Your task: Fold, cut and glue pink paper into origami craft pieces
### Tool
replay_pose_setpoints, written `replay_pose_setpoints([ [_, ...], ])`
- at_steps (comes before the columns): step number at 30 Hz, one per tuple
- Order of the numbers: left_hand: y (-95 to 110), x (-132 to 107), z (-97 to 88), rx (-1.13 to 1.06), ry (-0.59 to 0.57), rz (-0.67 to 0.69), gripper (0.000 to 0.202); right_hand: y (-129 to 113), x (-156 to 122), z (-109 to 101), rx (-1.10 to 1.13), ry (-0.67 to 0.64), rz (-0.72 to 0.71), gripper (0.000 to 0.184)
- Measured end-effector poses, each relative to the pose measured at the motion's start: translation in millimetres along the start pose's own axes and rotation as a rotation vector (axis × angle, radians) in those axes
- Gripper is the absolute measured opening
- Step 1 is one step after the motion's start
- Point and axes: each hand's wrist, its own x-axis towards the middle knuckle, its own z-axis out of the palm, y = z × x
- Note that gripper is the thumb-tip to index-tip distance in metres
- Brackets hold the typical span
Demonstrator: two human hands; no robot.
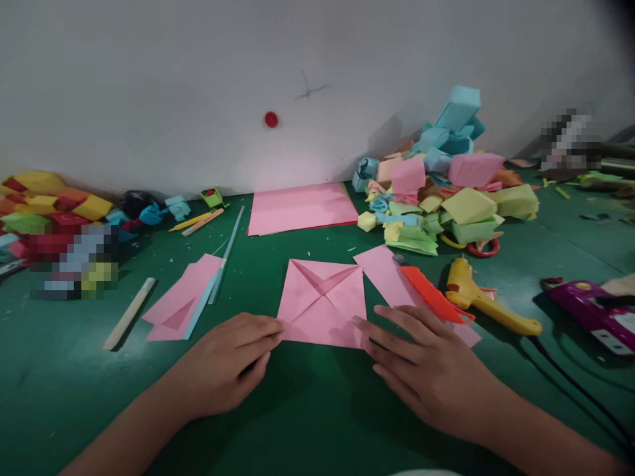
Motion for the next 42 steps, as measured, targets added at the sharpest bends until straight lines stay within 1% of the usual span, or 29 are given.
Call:
replay_pose_setpoints([
  [3,3.8,2.4,1.4,0.068,0.036,0.005,0.027,-4.1,4.7,0.1,-0.001,-0.005,-0.066,0.030],
  [6,12.1,7.7,3.3,0.136,0.051,0.035,0.024,-3.6,15.3,-3.4,0.030,-0.024,-0.131,0.031],
  [8,22.4,15.7,5.9,0.146,0.038,0.055,0.025,-1.0,23.1,-6.4,0.043,-0.043,-0.142,0.034],
  [11,46.0,35.9,14.8,0.107,-0.032,0.041,0.033,2.7,31.0,-10.0,0.064,-0.074,-0.159,0.038],
  [12,54.8,43.6,19.3,0.082,-0.073,0.007,0.036,3.4,32.2,-10.8,0.075,-0.077,-0.152,0.039],
  [14,71.1,57.3,29.3,0.078,-0.111,-0.038,0.046,4.0,32.7,-11.9,0.100,-0.071,-0.109,0.041],
  [15,77.6,62.5,34.3,0.094,-0.119,-0.043,0.051,3.9,32.3,-12.4,0.113,-0.066,-0.085,0.043],
  [18,88.8,68.2,45.0,0.128,-0.115,-0.071,0.053,3.3,29.8,-13.5,0.129,-0.057,-0.040,0.042],
  [20,91.0,65.0,46.9,0.154,-0.091,-0.093,0.053,3.1,27.7,-13.5,0.121,-0.048,-0.031,0.039],
  [22,91.4,59.1,44.9,0.175,-0.068,-0.107,0.053,3.3,25.7,-12.4,0.115,-0.040,-0.027,0.035],
  [25,90.8,50.0,37.3,0.189,-0.073,-0.149,0.050,3.5,23.2,-9.4,0.110,-0.030,-0.030,0.031],
  [28,88.0,40.7,28.0,0.221,-0.094,-0.211,0.042,3.4,22.3,-7.1,0.088,-0.029,-0.038,0.032],
  [31,82.0,26.8,20.0,0.285,-0.103,-0.276,0.036,2.7,22.8,-7.1,0.086,-0.044,-0.020,0.036],
  [34,74.1,7.8,13.9,0.372,-0.100,-0.352,0.038,2.2,23.0,-7.9,0.105,-0.050,0.001,0.039],
  [36,68.6,-4.6,10.2,0.428,-0.119,-0.389,0.040,2.3,22.9,-8.4,0.113,-0.051,0.009,0.039],
  [39,61.3,-17.8,5.8,0.481,-0.144,-0.415,0.042,3.1,22.3,-9.2,0.121,-0.046,0.014,0.033],
  [42,55.6,-23.2,4.1,0.450,-0.157,-0.397,0.041,4.5,21.2,-8.9,0.121,-0.038,-0.004,0.031],
])
